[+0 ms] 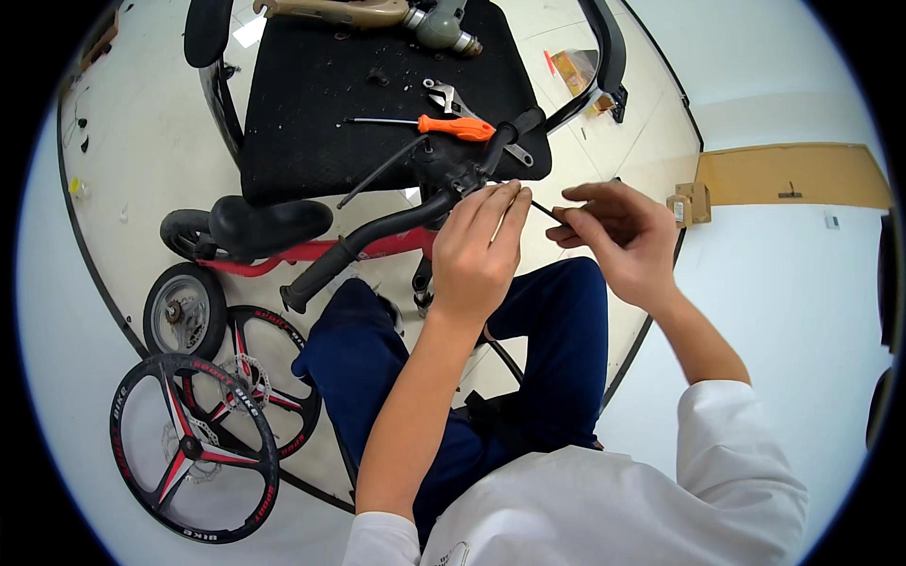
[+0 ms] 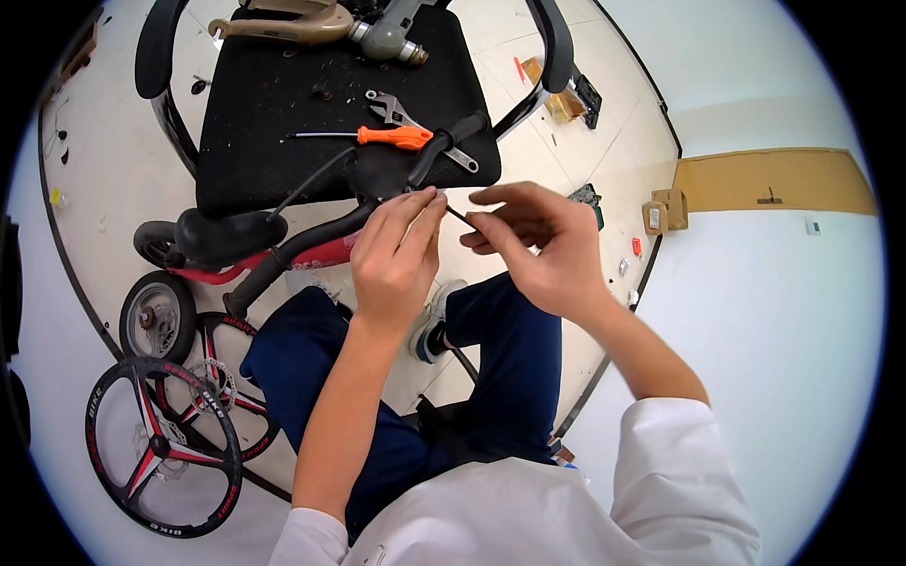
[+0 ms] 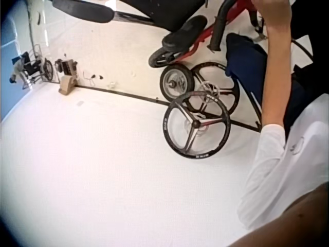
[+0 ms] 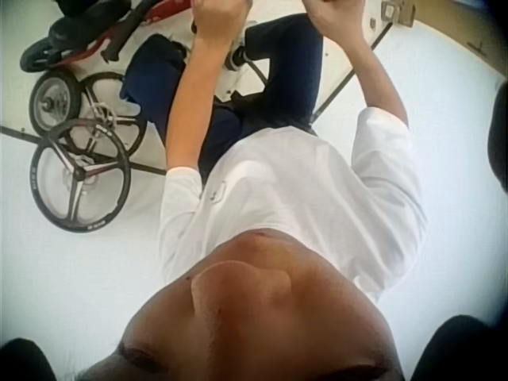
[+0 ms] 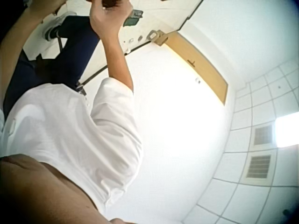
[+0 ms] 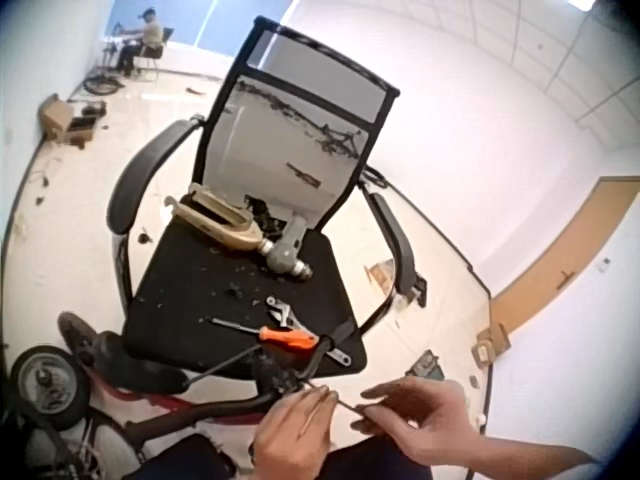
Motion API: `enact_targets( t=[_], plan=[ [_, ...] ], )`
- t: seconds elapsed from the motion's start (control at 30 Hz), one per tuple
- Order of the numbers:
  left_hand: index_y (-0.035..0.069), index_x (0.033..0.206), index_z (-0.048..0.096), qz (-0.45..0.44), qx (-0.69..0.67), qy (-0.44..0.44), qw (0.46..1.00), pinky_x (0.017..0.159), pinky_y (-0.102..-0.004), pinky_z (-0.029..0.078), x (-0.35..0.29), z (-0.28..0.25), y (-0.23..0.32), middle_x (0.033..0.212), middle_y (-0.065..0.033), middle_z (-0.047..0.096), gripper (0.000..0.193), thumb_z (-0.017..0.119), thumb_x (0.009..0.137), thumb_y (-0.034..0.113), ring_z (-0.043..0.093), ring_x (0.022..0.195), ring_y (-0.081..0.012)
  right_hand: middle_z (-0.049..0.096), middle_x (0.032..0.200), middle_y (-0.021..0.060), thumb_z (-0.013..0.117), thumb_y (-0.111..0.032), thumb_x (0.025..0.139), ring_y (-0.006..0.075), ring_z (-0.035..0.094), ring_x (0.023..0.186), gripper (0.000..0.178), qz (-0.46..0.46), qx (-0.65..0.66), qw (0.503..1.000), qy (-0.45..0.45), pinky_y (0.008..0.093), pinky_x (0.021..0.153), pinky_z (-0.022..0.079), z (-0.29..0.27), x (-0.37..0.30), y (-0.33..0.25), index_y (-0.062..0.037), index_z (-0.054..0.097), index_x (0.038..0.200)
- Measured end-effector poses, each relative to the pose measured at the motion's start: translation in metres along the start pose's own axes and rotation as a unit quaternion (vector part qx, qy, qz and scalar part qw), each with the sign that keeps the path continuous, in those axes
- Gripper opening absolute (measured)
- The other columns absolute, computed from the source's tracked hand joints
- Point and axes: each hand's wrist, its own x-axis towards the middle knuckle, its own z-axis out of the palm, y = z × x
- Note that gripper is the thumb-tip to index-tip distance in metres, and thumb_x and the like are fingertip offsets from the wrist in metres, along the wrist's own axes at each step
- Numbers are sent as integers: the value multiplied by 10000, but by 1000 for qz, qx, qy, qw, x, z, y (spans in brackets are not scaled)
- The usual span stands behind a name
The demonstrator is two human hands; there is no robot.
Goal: The person assembles a bicycle handlebar by inserting a stem into the steerer tube, tightening bolts with an Allen key, and attaching the handlebar with bolts. The person then installs a brake lever and cable onto the handlebar.
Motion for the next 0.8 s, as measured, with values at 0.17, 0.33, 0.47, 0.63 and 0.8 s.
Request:
enact_targets(
  t=[0.17, 0.33, 0.47, 0.63, 0.8],
  plan=[
    [-24, 981, 734, 27, -22, 13, 999, 804, -349, 578, 7, 7, -6, 982, -114, 714, 260, 695, 725, -34, 688, 947, -259, 689, 1061, 220, 623, -52, 958, 307, 727, 970, 239, 206, 455, 855, 140, 318, 865, 616, 10, -5, 18, 93, 608, 1148],
    [-4, 1011, 706, 16, -38, -24, 999, 827, -409, 572, 10, -3, -8, 994, -126, 716, 325, 641, 705, -92, 697, 947, -311, 702, 1009, 186, 624, -68, 969, 292, 729, 943, 202, 149, 323, 931, 82, 324, 856, 600, 17, -12, 26, 95, 640, 1088],
    [3, 960, 722, 12, -36, 10, 999, 879, -405, 572, 3, 1, -5, 972, -122, 731, 290, 626, 694, -64, 709, 968, -291, 706, 814, 151, 721, 29, 784, 308, 694, 702, 214, -279, -303, 907, 87, 345, 633, 553, -3, -13, 22, -25, 732, 990],
    [-21, 1057, 704, 7, -48, -50, 998, 908, -395, 553, 4, -1, 4, 1072, -140, 702, 380, 653, 684, -78, 671, 1049, -305, 709, 799, 169, 637, -4, 883, 232, 725, 691, 204, 22, 81, 996, 34, 316, 647, 593, 4, -17, 26, 28, 656, 1084],
    [-14, 1019, 713, 10, -53, -41, 998, 865, -363, 561, 5, -5, -4, 1030, -122, 717, 234, 696, 786, -22, 684, 1008, -288, 700, 934, 209, 643, -86, 917, 280, 724, 813, 354, 285, 548, 786, 28, 351, 723, 618, 21, -20, 39, 39, 538, 1231]
  ],
)
